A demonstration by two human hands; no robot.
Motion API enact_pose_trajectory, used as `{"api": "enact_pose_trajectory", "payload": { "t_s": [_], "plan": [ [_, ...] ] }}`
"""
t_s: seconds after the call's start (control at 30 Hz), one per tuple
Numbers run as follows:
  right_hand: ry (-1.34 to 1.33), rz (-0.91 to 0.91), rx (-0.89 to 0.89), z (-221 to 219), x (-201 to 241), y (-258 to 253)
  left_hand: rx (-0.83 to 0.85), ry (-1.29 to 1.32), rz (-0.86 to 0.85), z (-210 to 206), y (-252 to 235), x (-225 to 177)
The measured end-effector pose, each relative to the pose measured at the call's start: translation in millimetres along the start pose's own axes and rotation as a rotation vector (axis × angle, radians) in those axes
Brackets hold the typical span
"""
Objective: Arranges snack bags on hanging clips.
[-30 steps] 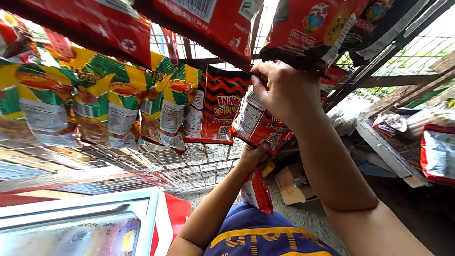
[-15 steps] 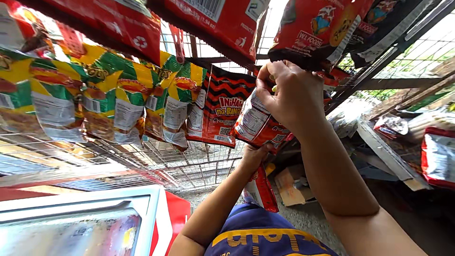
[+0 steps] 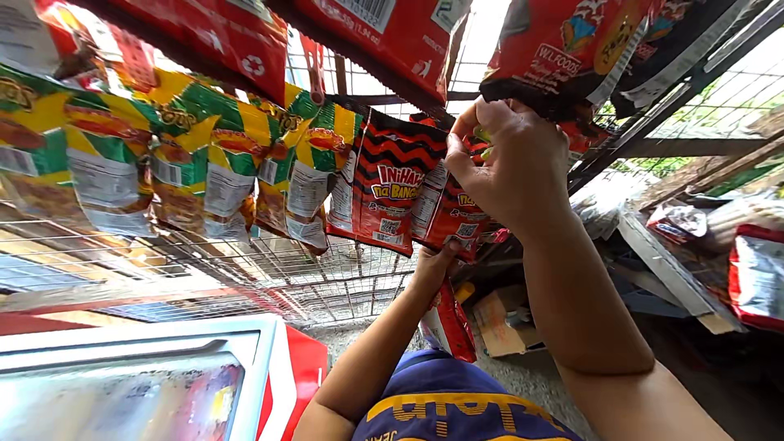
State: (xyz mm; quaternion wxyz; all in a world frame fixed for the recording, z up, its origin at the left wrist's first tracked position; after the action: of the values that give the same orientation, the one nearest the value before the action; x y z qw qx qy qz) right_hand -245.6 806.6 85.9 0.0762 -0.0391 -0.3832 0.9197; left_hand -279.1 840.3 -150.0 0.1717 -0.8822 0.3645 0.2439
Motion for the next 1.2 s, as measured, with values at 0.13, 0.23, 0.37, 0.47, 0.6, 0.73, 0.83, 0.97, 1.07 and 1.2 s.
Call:
{"api": "enact_pose_trajectory", "payload": {
  "t_s": [0.13, 0.23, 0.37, 0.47, 0.6, 0.73, 0.83, 0.97, 1.07, 1.2],
  "plan": [
    [-0.018, -0.010, -0.014, -1.7, -0.8, 1.0, -0.036, -0.048, -0.063, 4.1, -3.4, -5.7],
    [-0.033, 0.003, -0.025, -2.2, -0.9, 1.5, -0.005, -0.071, -0.121, 3.1, -7.5, -12.4],
    [-0.044, 0.008, -0.028, -3.2, -1.5, 1.4, 0.003, -0.062, -0.222, -5.2, -10.1, -25.6],
    [-0.049, 0.008, -0.023, -5.1, -2.5, 0.2, 0.051, 0.003, -0.348, -2.9, -18.4, -25.3],
    [-0.053, 0.031, -0.099, -11.6, -6.9, -2.4, 0.012, -0.030, -0.332, -4.0, -16.1, -27.1],
    [0.056, -0.002, -0.136, -22.6, -8.6, -12.0, -0.070, -0.119, -0.260, -8.1, -7.4, -31.5],
    [0.102, -0.022, -0.121, -27.0, -4.1, -21.8, -0.099, -0.138, -0.280, -8.3, -5.5, -30.9],
    [0.153, -0.090, -0.071, -27.0, 8.0, -29.7, -0.132, -0.140, -0.284, -10.0, -3.7, -31.8],
    [0.162, -0.151, -0.019, -29.8, 13.5, -34.3, -0.124, -0.132, -0.290, -8.0, -4.8, -32.5],
    [0.162, -0.196, 0.073, -31.0, 15.8, -37.7, -0.121, -0.126, -0.291, -6.5, -5.6, -33.3]
  ]
}}
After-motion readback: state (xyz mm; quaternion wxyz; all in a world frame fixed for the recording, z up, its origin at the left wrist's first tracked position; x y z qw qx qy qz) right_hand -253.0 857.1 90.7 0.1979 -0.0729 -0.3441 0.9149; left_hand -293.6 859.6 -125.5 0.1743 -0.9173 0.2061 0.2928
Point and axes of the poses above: each hand's wrist, its own y-axis away from the middle knuckle, its own z-axis out of the back of the hand, x = y × z, the point moved 4 cm from there along -y, towards the middle knuckle, and after that the axes turned 7 degrees about y, right-handed, at the moved point
